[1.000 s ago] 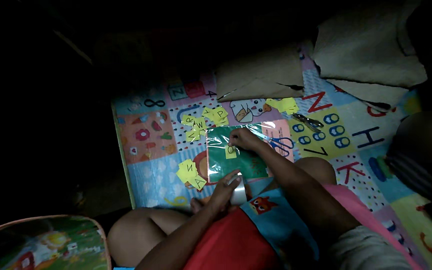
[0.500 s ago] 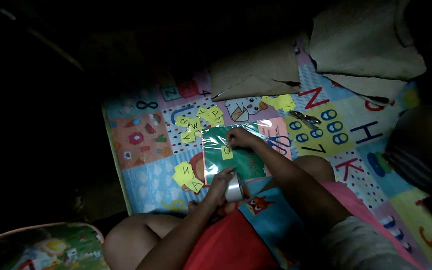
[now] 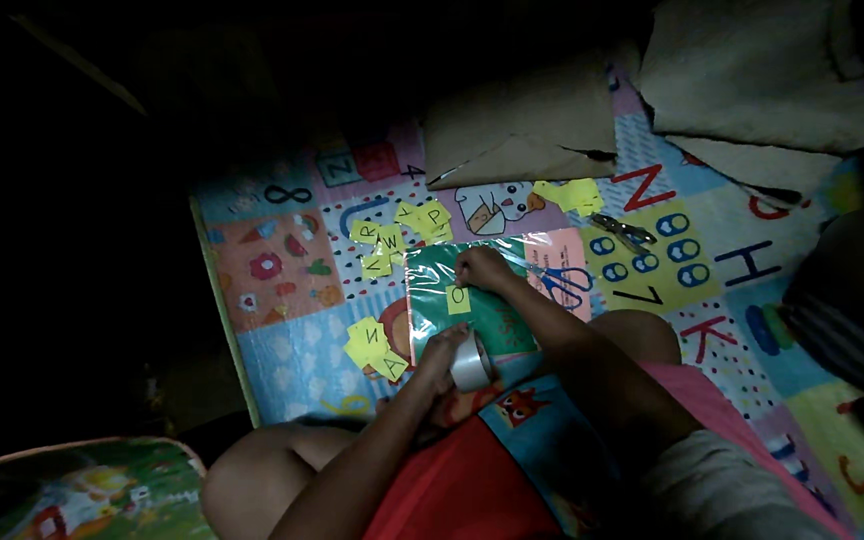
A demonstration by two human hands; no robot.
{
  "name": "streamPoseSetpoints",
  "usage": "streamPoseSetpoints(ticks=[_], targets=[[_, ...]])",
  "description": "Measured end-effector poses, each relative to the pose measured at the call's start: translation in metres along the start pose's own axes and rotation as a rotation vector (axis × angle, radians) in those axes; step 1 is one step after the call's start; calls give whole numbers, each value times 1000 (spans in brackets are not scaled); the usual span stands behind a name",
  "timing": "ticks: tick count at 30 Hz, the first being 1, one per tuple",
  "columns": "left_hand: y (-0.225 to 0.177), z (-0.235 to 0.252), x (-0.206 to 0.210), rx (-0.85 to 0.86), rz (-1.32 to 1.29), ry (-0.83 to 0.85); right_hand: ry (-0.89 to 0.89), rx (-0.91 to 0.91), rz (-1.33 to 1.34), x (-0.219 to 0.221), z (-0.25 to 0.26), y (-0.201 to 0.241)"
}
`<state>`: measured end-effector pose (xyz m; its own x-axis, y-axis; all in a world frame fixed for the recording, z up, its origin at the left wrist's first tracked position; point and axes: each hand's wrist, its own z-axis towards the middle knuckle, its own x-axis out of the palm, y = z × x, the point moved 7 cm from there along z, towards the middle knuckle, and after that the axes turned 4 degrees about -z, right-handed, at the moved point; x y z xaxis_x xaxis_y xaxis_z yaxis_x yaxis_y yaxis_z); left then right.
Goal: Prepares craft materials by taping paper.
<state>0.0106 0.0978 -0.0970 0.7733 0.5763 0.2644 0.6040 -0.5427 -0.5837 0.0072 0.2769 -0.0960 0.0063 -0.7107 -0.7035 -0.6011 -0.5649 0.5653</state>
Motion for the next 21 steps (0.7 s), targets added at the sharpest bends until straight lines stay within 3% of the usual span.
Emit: streamPoseSetpoints(ticks=[21], targets=[[2,7,-4,-3,36,-9,-1,13,-50,5,6,-1]])
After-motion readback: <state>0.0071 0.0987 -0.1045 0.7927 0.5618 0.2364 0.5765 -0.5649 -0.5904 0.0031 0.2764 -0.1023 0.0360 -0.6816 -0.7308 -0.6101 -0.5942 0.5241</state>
